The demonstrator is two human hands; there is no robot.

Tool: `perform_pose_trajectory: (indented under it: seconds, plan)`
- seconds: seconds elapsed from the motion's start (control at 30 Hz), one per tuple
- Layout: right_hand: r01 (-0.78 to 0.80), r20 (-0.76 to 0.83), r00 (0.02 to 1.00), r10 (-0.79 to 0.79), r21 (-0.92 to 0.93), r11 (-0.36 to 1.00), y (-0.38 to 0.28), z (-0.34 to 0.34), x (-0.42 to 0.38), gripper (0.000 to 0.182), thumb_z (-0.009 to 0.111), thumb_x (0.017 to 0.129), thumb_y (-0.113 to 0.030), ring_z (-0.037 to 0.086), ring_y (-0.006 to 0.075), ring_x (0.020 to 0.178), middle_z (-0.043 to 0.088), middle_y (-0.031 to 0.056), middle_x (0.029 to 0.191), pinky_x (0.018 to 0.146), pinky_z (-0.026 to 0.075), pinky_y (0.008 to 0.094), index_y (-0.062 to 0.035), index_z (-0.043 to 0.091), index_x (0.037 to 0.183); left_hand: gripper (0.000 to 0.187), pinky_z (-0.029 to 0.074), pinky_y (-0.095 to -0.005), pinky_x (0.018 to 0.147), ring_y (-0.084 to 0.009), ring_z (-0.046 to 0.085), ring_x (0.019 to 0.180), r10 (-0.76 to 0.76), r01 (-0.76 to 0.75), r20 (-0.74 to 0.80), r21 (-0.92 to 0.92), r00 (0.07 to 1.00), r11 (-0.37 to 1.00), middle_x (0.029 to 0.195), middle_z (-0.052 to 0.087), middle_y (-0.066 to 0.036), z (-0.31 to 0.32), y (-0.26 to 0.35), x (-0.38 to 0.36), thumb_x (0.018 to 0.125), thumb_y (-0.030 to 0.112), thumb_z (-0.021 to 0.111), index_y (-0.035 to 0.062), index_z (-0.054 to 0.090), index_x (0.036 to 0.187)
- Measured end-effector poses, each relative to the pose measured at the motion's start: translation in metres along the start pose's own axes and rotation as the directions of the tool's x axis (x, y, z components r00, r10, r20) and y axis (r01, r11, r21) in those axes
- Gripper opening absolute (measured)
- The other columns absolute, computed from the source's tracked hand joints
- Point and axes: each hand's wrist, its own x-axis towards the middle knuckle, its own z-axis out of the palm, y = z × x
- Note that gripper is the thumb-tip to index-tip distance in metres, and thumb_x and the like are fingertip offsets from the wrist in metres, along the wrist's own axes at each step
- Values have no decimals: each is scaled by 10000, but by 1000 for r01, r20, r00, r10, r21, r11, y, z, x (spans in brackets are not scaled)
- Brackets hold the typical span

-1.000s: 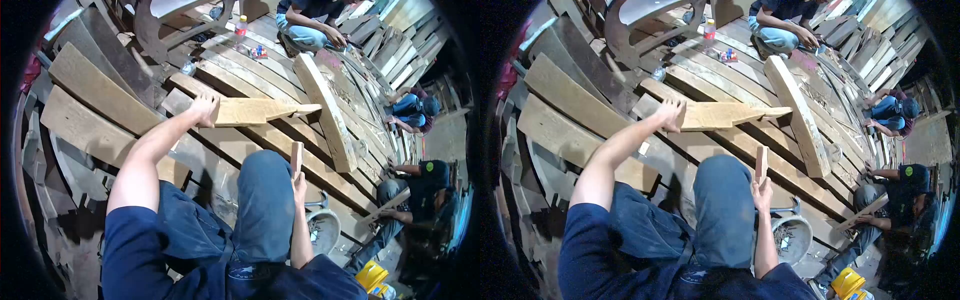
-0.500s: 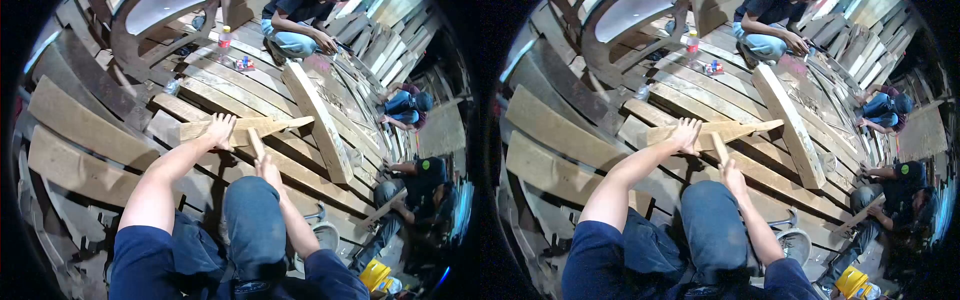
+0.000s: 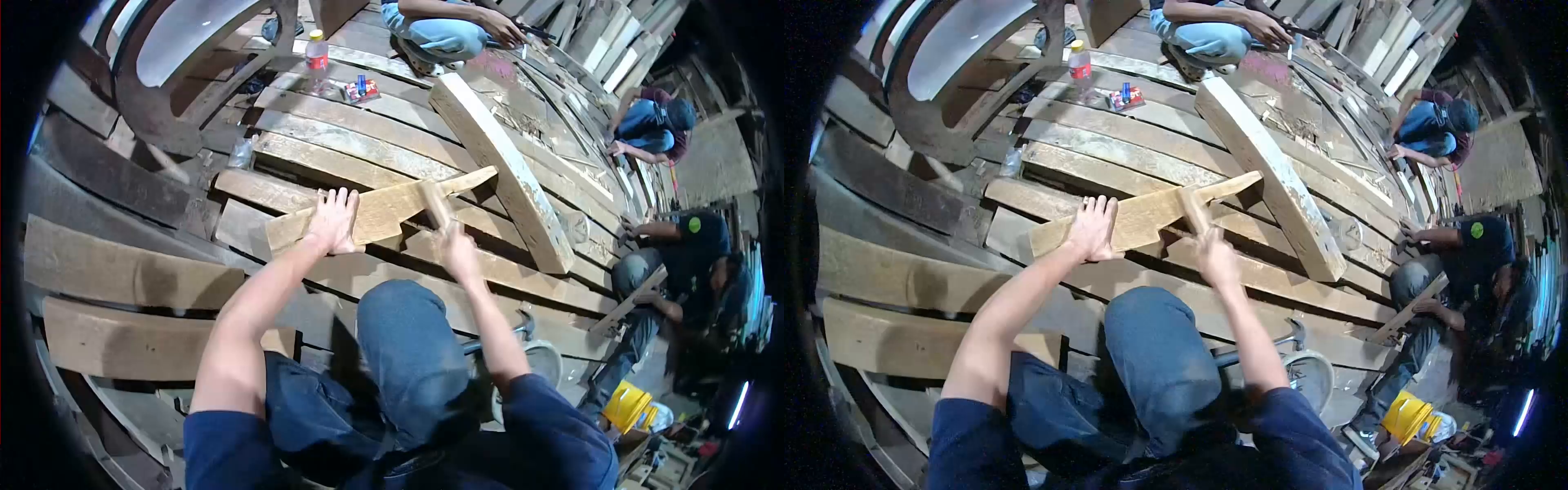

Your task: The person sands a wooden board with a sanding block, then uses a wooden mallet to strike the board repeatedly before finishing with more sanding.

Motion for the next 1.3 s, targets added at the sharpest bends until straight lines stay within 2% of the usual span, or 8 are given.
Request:
perform_pose_trajectory:
  seconds: [0.13,0.27,0.47,0.6,0.83,1.0,1.13,1.3]
  plan:
    - [-312,-213,916,340,156,937,36,-8,43,413,522,972,-345,668,463,719,649,305,745,580,528,547,48,452,1080,1187,386,-515,1035,-380,450,1189,-4,4,-2,-7,1000,1000,1233,462,-204,-4,6,-2,534,622,829,-44,337,1384]
    - [123,141,982,-125,22,992,-24,17,-16,405,555,940,-301,669,464,716,637,320,738,598,534,559,38,421,1117,1191,390,-505,1026,-373,459,1164,11,-12,-4,-40,1000,999,1221,470,-206,-4,6,-1,511,615,838,-43,345,1374]
    - [-328,-249,903,350,125,936,42,-7,53,372,532,969,-294,668,450,672,646,289,713,549,533,521,46,481,1112,1200,419,-497,979,-362,463,1143,4,-4,15,-10,1000,1000,1213,460,-203,-4,9,0,509,581,847,-62,328,1380]
    - [313,37,949,-315,50,949,-14,4,-16,365,560,942,-272,646,490,660,610,321,672,562,501,587,42,431,1075,1204,407,-485,994,-350,467,1147,-3,3,23,23,1000,1000,1223,457,-199,-5,10,0,516,588,849,-55,323,1387]
    - [-238,-197,947,254,100,966,48,-3,53,370,523,939,-306,671,474,703,652,303,738,583,550,560,27,444,1079,1234,384,-505,1018,-364,463,1166,-10,7,73,49,997,999,1256,452,-213,-5,10,1,539,622,833,-64,287,1407]
    - [185,-1,982,-187,116,976,71,11,29,380,549,940,-304,654,511,768,656,322,808,664,523,608,6,433,1128,1240,368,-553,1004,-384,454,1178,-45,42,36,72,998,997,1277,449,-220,-5,17,-3,541,598,842,-46,275,1436]
    - [-255,-136,949,285,205,945,67,-20,62,386,520,965,-305,659,500,807,659,326,832,667,534,583,28,434,1141,1273,349,-580,1018,-388,435,1203,-65,55,78,122,995,991,1296,445,-210,-1,17,-3,542,628,836,-33,254,1462]
    - [120,163,979,-121,18,993,20,-20,5,358,507,961,-304,656,501,776,658,320,821,672,519,578,18,425,1093,1332,286,-599,1060,-426,388,1255,-54,48,55,118,997,992,1348,403,-243,5,17,-5,543,681,810,-26,200,1494]
